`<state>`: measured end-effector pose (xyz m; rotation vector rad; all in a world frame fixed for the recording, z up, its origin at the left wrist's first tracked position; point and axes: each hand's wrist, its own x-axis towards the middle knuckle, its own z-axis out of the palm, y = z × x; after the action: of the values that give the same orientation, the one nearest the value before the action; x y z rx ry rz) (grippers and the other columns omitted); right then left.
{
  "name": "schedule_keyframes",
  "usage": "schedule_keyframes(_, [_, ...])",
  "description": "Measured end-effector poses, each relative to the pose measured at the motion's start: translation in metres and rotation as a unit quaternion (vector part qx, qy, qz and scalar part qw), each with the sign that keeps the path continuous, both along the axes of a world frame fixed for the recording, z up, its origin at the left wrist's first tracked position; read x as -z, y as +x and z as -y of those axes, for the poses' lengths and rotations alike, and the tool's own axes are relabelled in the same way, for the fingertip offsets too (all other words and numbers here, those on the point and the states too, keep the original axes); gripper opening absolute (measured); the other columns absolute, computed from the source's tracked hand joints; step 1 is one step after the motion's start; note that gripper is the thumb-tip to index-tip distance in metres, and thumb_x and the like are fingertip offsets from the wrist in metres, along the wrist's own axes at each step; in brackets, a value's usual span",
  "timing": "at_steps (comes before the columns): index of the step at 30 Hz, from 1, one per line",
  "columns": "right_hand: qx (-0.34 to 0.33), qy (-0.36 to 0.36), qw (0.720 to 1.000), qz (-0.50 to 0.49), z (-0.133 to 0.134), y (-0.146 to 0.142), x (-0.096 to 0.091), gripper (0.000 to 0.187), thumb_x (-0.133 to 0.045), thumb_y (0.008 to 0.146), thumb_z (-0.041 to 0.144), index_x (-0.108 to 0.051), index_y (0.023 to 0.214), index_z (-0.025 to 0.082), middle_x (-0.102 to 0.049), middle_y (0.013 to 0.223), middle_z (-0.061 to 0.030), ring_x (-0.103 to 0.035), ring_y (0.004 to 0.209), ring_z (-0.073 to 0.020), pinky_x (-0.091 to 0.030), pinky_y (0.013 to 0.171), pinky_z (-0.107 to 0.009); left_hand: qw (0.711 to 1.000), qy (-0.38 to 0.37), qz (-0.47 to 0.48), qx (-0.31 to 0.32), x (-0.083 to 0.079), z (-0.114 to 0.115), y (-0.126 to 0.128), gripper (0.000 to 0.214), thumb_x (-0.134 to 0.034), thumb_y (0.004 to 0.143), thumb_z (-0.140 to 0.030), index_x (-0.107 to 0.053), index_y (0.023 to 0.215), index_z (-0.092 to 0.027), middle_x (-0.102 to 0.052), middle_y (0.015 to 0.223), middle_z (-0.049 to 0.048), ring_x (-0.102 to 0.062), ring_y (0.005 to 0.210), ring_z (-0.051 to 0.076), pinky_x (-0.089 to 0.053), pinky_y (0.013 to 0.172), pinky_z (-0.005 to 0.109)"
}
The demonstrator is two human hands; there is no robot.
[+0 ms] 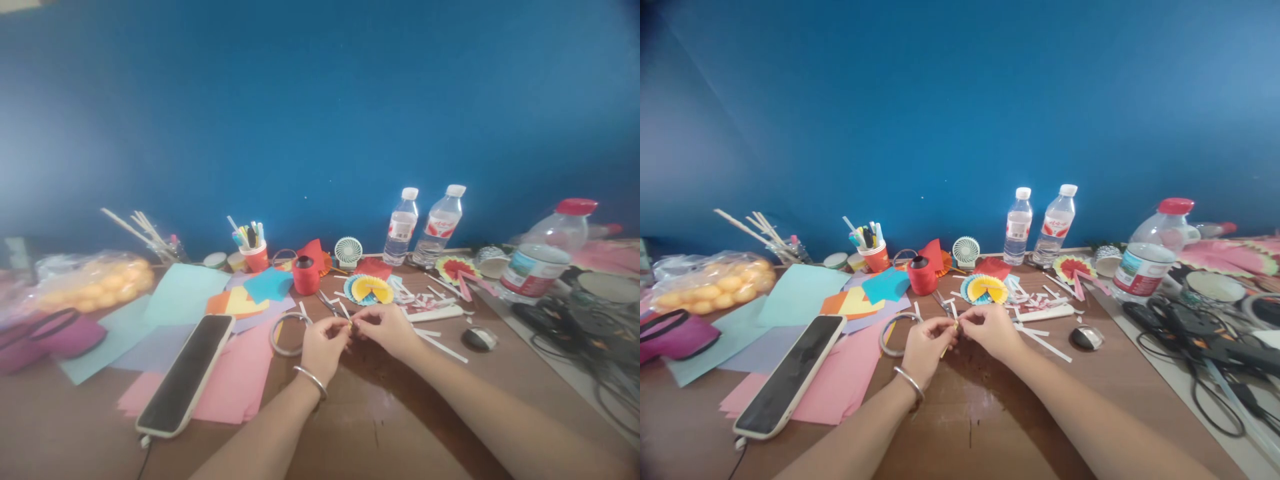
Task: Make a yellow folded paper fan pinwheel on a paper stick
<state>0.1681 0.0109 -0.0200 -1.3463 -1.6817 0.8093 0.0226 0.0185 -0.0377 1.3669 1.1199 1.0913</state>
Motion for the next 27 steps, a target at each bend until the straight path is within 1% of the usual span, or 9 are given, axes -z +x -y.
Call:
schedule_keyframes(3, [0.02,0.065,0.997,0.043,0.0027,-0.0021,-0.0018,0.014,-0.055,0.067,0.024,-0.067,0.074,0.019,-0.068,0.07,-0.0025,-0.061,0.064,-0.0156,-0.046,0.061,-0.025,1.0,-0.005,0.006,-0.008,0.0018,-0.0008,-0.0003,0.017,-0.058,0.064,-0.023,-0.065,0.075,-0.012,-0.062,0.057,0.0021,-0.056,0.05,0.011,-0.045,0.046,0.02])
schedule_keyframes(5, [0.029,0.086,0.994,0.056,0.0035,-0.0032,-0.001,0.014,-0.054,0.068,0.022,-0.067,0.072,0.02,-0.068,0.071,-0.0026,-0.061,0.066,-0.0162,-0.046,0.062,-0.026,1.0,-0.003,0.002,-0.007,0.0022,-0.0007,-0.0004,0.017,-0.058,0.065,-0.024,-0.065,0.074,-0.012,-0.062,0.057,0.0021,-0.055,0.05,0.01,-0.045,0.047,0.019])
schedule_keyframes(7, [0.032,0.07,0.996,0.048,0.0028,-0.0031,0.001,0.015,-0.052,0.069,0.021,-0.067,0.07,0.019,-0.067,0.069,-0.0025,-0.06,0.064,-0.016,-0.046,0.061,-0.026,1.0,0.005,-0.004,-0.001,0.0022,-0.0003,-0.0003,0.017,-0.058,0.065,-0.025,-0.065,0.074,-0.012,-0.062,0.057,0.0022,-0.055,0.05,0.01,-0.045,0.046,0.019])
schedule_keyframes(11, [0.025,0.008,1.0,0.001,0.0008,-0.0016,0.003,0.017,-0.048,0.071,0.022,-0.064,0.07,0.017,-0.065,0.06,-0.0015,-0.059,0.053,-0.014,-0.045,0.052,-0.023,1.0,0.016,-0.01,0.008,0.003,-0.0003,-0.0001,0.017,-0.057,0.066,-0.024,-0.064,0.076,-0.012,-0.062,0.059,0.0027,-0.056,0.051,0.011,-0.046,0.047,0.02])
schedule_keyframes(13, [0.039,0.037,0.998,0.017,0.0021,-0.002,0.0019,0.016,-0.048,0.071,0.021,-0.063,0.069,0.017,-0.065,0.061,-0.0011,-0.058,0.055,-0.0135,-0.045,0.053,-0.022,1.0,0.011,-0.014,0.004,0.0041,-0.0006,0.0,0.018,-0.057,0.066,-0.024,-0.064,0.077,-0.012,-0.063,0.06,0.0034,-0.057,0.052,0.012,-0.046,0.048,0.021])
schedule_keyframes(15, [0.057,0.095,0.992,0.059,0.0046,-0.0033,0.0004,0.014,-0.049,0.07,0.019,-0.063,0.067,0.018,-0.064,0.064,-0.0006,-0.058,0.058,-0.0134,-0.043,0.056,-0.022,1.0,0.016,-0.026,0.001,0.0055,-0.0009,-0.0001,0.019,-0.056,0.066,-0.025,-0.064,0.078,-0.012,-0.063,0.062,0.0043,-0.058,0.053,0.013,-0.047,0.049,0.022])
schedule_keyframes(18, [0.061,0.142,0.983,0.098,0.0075,-0.0055,-0.0001,0.012,-0.051,0.069,0.017,-0.063,0.066,0.02,-0.063,0.063,0.0002,-0.056,0.058,-0.0127,-0.042,0.056,-0.022,0.997,0.05,-0.061,0.006,0.0074,-0.0009,-0.001,0.019,-0.054,0.069,-0.027,-0.065,0.077,-0.014,-0.065,0.066,0.0049,-0.059,0.057,0.014,-0.048,0.054,0.024])
schedule_keyframes(22, [0.053,0.137,0.984,0.097,0.0076,-0.0061,0.0011,0.012,-0.052,0.069,0.016,-0.063,0.067,0.02,-0.064,0.063,0.0009,-0.056,0.058,-0.0122,-0.041,0.055,-0.021,0.991,0.087,-0.1,0.003,0.0069,0.0004,-0.0027,0.018,-0.053,0.07,-0.026,-0.065,0.078,-0.016,-0.066,0.072,0.0048,-0.06,0.064,0.015,-0.047,0.06,0.025])
schedule_keyframes(27, [0.049,0.106,0.99,0.077,0.0074,-0.006,-0.0006,0.011,-0.053,0.068,0.016,-0.063,0.066,0.021,-0.064,0.063,0.0013,-0.057,0.059,-0.0125,-0.041,0.055,-0.021,0.988,0.109,-0.112,0.01,-0.0004,0.0042,-0.0036,0.017,-0.051,0.072,-0.024,-0.065,0.077,-0.016,-0.066,0.071,0.0043,-0.059,0.065,0.015,-0.046,0.062,0.025])
